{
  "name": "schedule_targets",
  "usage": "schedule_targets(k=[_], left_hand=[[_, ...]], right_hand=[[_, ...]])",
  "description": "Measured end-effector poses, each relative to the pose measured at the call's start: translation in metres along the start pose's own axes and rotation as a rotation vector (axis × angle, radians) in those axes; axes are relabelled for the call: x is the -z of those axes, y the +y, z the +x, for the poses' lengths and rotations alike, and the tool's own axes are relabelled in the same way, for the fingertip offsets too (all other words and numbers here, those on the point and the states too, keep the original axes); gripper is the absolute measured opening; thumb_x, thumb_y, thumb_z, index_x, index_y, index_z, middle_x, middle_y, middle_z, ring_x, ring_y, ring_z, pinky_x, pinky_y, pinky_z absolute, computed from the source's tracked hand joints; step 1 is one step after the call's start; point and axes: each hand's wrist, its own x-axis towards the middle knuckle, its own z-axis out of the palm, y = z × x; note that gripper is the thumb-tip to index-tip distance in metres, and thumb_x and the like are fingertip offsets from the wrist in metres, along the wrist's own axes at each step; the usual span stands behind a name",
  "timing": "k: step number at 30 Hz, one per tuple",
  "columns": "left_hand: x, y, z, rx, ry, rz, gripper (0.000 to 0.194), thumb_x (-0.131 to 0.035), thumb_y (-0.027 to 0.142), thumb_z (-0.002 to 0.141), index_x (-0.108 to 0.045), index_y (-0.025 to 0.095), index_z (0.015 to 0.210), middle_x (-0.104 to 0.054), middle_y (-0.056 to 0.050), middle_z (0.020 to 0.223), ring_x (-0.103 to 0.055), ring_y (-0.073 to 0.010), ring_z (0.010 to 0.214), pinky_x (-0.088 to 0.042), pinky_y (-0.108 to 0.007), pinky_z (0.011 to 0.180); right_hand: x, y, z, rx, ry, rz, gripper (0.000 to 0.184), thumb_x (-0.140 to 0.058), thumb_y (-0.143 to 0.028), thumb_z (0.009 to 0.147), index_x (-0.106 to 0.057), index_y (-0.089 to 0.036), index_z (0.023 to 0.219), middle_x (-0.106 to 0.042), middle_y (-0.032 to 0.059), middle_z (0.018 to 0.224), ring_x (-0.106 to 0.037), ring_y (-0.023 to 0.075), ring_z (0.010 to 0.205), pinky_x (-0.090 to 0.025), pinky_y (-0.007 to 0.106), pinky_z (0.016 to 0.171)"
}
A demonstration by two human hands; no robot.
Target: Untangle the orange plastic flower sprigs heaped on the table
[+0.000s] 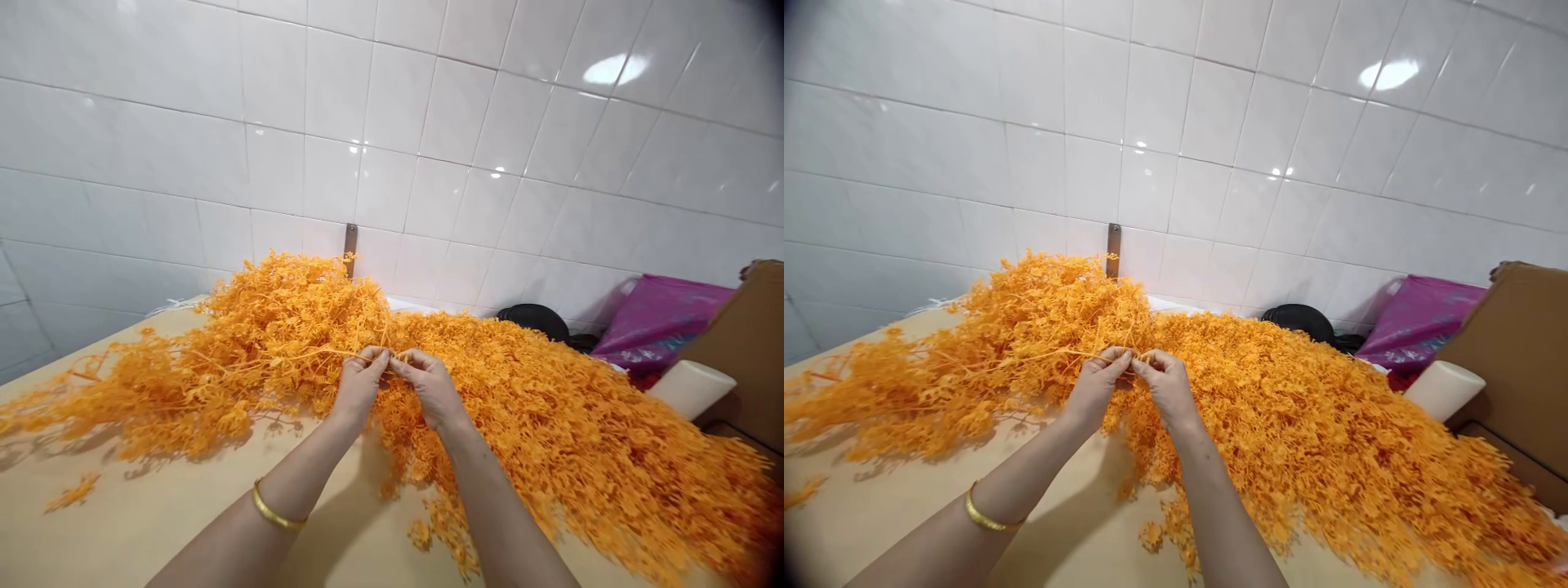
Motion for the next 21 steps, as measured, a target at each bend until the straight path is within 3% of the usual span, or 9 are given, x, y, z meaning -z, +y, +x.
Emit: schedule_targets(k=[4, 8, 14, 17, 21], left_hand=[[0.001, 0.000, 0.003, 0.073, 0.081, -0.038, 0.017, -0.056, 0.031, 0.065, -0.052, 0.014, 0.065, -0.052, 0.002, 0.051, -0.045, -0.0067, 0.045, -0.037, -0.020, 0.049], [0.002, 0.001, 0.004, 0.083, 0.091, -0.075, 0.013, -0.054, 0.027, 0.068, -0.051, 0.014, 0.066, -0.055, 0.001, 0.051, -0.047, -0.0066, 0.044, -0.036, -0.018, 0.047], [0.005, 0.000, 0.006, 0.232, 0.065, -0.314, 0.005, -0.049, 0.018, 0.072, -0.051, 0.014, 0.069, -0.061, -0.003, 0.063, -0.055, -0.0084, 0.055, -0.042, -0.019, 0.053], [0.004, -0.001, 0.007, 0.236, 0.082, -0.328, 0.006, -0.048, 0.015, 0.072, -0.051, 0.014, 0.067, -0.061, -0.004, 0.063, -0.055, -0.0083, 0.053, -0.043, -0.020, 0.055], [0.001, -0.005, 0.004, 0.138, 0.116, -0.265, 0.008, -0.053, 0.019, 0.069, -0.052, 0.012, 0.065, -0.060, -0.003, 0.059, -0.054, -0.0096, 0.051, -0.042, -0.021, 0.053]], right_hand=[[0.005, -0.002, 0.004, -0.147, 0.159, 0.252, 0.020, -0.069, -0.029, 0.052, -0.054, -0.017, 0.060, -0.048, -0.0038, 0.059, -0.046, 0.0098, 0.059, -0.037, 0.022, 0.053], [0.012, -0.001, 0.006, -0.203, 0.165, 0.285, 0.022, -0.071, -0.027, 0.051, -0.055, -0.017, 0.061, -0.050, -0.0031, 0.061, -0.049, 0.0102, 0.061, -0.039, 0.022, 0.053], [0.014, 0.004, 0.008, -0.079, 0.147, 0.159, 0.022, -0.069, -0.031, 0.054, -0.054, -0.016, 0.059, -0.049, -0.0036, 0.059, -0.047, 0.0083, 0.055, -0.038, 0.021, 0.052], [0.014, 0.009, 0.011, -0.037, 0.257, 0.157, 0.023, -0.069, -0.031, 0.053, -0.052, -0.016, 0.057, -0.048, -0.0038, 0.056, -0.044, 0.0085, 0.051, -0.038, 0.022, 0.049], [0.015, 0.020, 0.016, 0.016, 0.418, 0.174, 0.020, -0.065, -0.029, 0.054, -0.050, -0.016, 0.058, -0.044, -0.0053, 0.051, -0.041, 0.0075, 0.047, -0.035, 0.021, 0.046]])
